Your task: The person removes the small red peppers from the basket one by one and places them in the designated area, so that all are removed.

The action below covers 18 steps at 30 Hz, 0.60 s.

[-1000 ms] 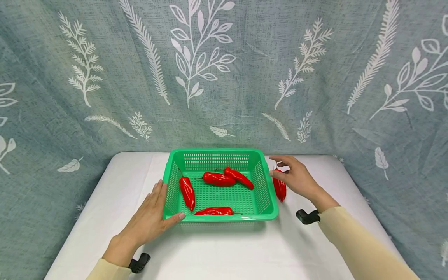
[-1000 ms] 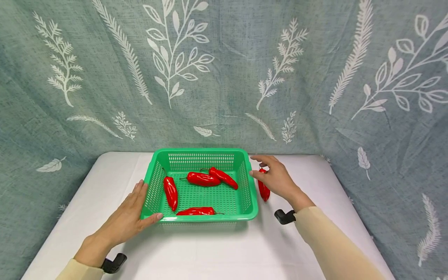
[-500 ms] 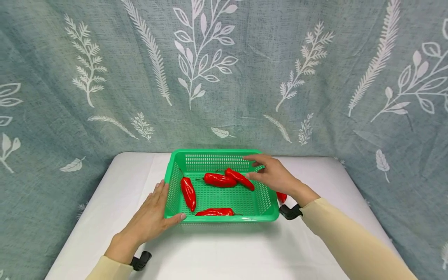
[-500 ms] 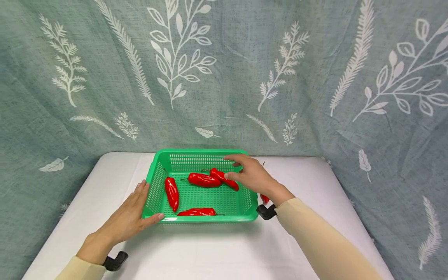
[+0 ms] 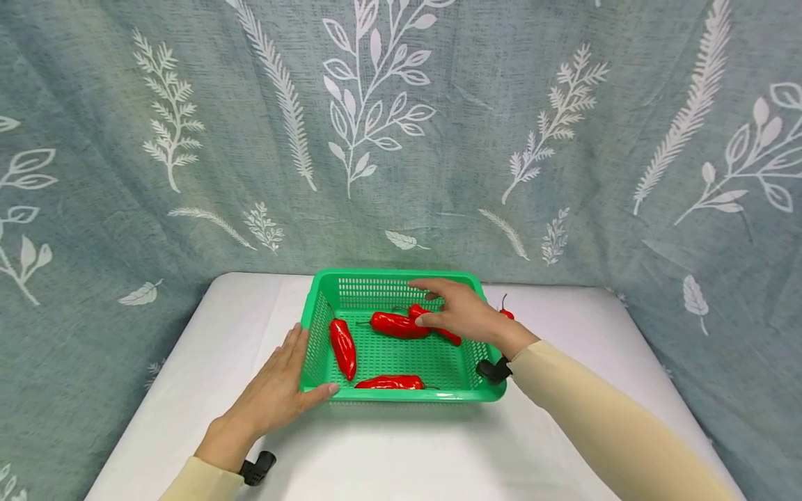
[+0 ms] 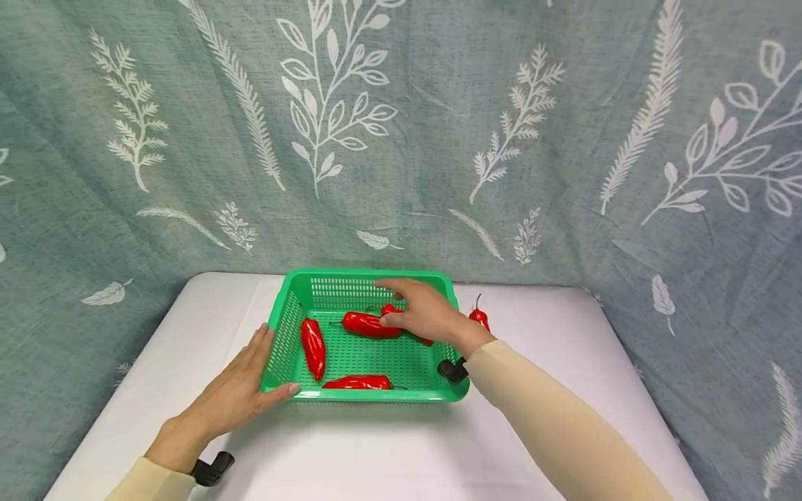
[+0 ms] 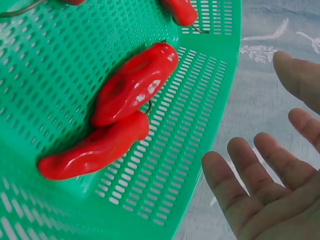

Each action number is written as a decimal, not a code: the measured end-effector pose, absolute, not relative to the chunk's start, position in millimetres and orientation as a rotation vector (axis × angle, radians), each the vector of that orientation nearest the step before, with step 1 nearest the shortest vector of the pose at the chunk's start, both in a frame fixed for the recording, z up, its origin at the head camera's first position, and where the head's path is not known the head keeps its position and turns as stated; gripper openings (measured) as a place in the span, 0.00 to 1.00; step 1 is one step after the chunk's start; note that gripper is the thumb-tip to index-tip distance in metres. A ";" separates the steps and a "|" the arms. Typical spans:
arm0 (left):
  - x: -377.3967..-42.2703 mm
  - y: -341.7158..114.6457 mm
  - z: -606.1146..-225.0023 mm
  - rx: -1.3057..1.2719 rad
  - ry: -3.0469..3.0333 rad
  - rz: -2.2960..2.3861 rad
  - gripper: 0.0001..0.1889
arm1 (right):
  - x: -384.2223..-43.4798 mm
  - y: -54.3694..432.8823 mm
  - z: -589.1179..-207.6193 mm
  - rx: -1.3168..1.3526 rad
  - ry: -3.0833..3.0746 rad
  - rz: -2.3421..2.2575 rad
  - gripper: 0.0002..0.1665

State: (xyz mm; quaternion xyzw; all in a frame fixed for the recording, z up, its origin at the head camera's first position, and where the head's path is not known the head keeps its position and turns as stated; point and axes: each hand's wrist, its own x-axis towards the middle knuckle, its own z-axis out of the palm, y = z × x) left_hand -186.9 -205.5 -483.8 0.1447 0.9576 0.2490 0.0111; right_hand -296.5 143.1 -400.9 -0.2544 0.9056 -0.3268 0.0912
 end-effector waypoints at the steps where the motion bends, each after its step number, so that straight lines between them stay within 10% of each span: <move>1: -186.9 -205.4 -484.2 0.450 2.985 0.782 0.64 | -298.4 140.0 -401.5 -0.753 2.689 -0.959 0.42; 18: -187.6 -206.1 -487.1 0.451 2.998 0.795 0.64 | -335.3 96.8 -432.3 -0.870 2.664 -0.672 0.42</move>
